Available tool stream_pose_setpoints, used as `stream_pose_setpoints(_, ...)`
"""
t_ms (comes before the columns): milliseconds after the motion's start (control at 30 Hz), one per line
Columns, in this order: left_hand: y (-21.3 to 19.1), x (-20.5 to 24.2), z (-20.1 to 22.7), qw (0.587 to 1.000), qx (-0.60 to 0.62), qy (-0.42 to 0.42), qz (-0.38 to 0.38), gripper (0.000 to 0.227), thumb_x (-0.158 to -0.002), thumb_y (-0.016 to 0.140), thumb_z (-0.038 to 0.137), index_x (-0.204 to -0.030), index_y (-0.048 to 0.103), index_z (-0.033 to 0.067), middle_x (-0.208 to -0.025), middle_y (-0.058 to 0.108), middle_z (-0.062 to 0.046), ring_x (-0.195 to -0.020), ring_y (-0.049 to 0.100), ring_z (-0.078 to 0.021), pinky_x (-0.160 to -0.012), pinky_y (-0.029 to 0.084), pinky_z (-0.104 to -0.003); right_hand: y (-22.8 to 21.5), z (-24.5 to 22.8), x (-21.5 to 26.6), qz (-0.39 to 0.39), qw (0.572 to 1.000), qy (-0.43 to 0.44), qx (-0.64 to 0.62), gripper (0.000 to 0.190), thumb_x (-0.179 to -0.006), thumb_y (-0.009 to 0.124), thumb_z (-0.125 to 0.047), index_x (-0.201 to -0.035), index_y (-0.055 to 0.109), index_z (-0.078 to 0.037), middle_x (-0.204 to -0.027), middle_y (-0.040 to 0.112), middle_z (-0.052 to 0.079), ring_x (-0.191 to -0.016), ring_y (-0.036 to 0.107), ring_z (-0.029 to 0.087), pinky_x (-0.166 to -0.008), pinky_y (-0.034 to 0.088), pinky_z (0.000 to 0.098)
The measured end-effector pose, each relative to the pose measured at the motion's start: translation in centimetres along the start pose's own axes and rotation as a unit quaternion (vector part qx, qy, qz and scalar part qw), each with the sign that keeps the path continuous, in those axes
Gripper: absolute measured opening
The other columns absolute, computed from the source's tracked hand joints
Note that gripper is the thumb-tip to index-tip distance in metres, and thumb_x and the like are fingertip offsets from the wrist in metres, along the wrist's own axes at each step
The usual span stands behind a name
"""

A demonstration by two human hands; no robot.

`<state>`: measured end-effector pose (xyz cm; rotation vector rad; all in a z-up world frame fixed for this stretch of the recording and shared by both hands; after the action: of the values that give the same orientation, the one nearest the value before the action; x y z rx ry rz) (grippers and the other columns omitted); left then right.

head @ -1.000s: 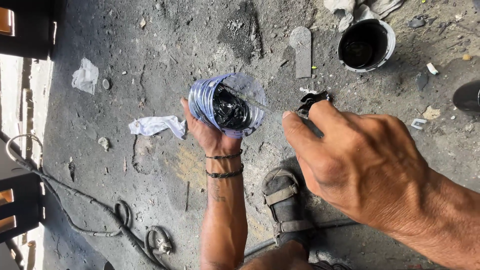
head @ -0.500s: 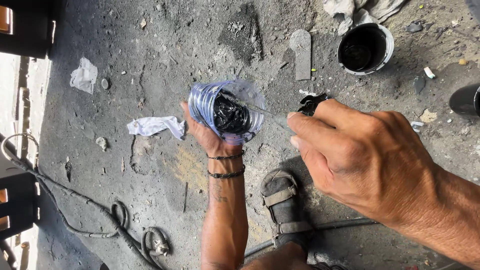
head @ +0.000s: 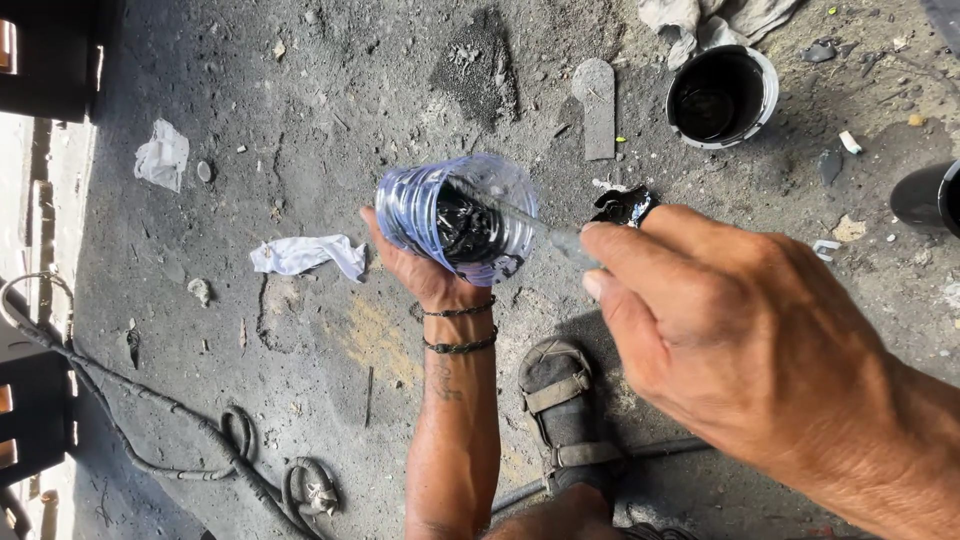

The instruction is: Scraping and mixing black substance inside a plastic bottle using a metal tool

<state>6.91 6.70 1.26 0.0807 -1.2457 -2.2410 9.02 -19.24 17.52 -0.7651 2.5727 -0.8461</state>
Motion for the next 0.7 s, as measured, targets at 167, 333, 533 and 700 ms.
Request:
stream_pose_setpoints(167,0.17,-0.13,0.27,0.999,0.034,-0.017,-0.010,0.041,-0.103,0.053,0.050,-0.108,0.067,0.0126,-0.097,0.074,-0.005,-0.085,0.074,-0.0181,-0.080,0.066,-0.034,0.30,0.53,-0.26,0.007,0.999,0.005,-0.053,0.021,-0.083,0.070,-0.001,-0.102,0.072,0.004,-0.069,0.068,0.009,-0.027,0.043,0.012,-0.018,0.034,0.0284)
stream_pose_setpoints(333,0.30,-0.18,0.67,0.997,0.070,-0.031,0.008,0.040,-0.099,0.061,0.048,-0.111,0.066,0.0098,-0.097,0.074,-0.009,-0.083,0.074,-0.0221,-0.080,0.067,-0.038,0.52,0.77,0.17,0.025,0.999,0.004,-0.033,0.021,-0.085,0.070,-0.003,-0.105,0.070,0.001,-0.074,0.065,0.007,-0.034,0.051,0.016,-0.027,0.042,0.0325)
stream_pose_setpoints(533,0.08,-0.41,0.84,0.988,0.129,-0.069,-0.048,0.051,-0.095,0.068,0.050,-0.125,0.065,0.0084,-0.121,0.071,-0.015,-0.108,0.072,-0.0268,-0.103,0.061,-0.046,0.32,0.53,0.13,0.041,0.999,-0.001,-0.015,0.018,-0.086,0.071,-0.002,-0.104,0.069,-0.001,-0.072,0.061,0.007,-0.034,0.050,0.017,-0.027,0.040,0.0338)
stream_pose_setpoints(700,0.31,-0.35,0.71,0.986,0.126,-0.083,-0.066,0.055,-0.096,0.065,0.052,-0.127,0.064,0.0064,-0.121,0.071,-0.015,-0.108,0.072,-0.0283,-0.102,0.061,-0.046,0.34,-0.05,0.32,0.042,0.998,-0.036,-0.024,0.021,-0.086,0.071,-0.004,-0.106,0.070,0.001,-0.067,0.058,0.006,-0.028,0.042,0.014,-0.021,0.036,0.0311)
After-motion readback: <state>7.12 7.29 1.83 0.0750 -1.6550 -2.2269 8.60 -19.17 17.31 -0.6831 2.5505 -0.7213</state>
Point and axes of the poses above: each hand's wrist, its own x-axis away from the middle knuckle, its own y-axis out of the palm, z = x × y, the point moved 5 cm from there along -x, towards the middle knuckle
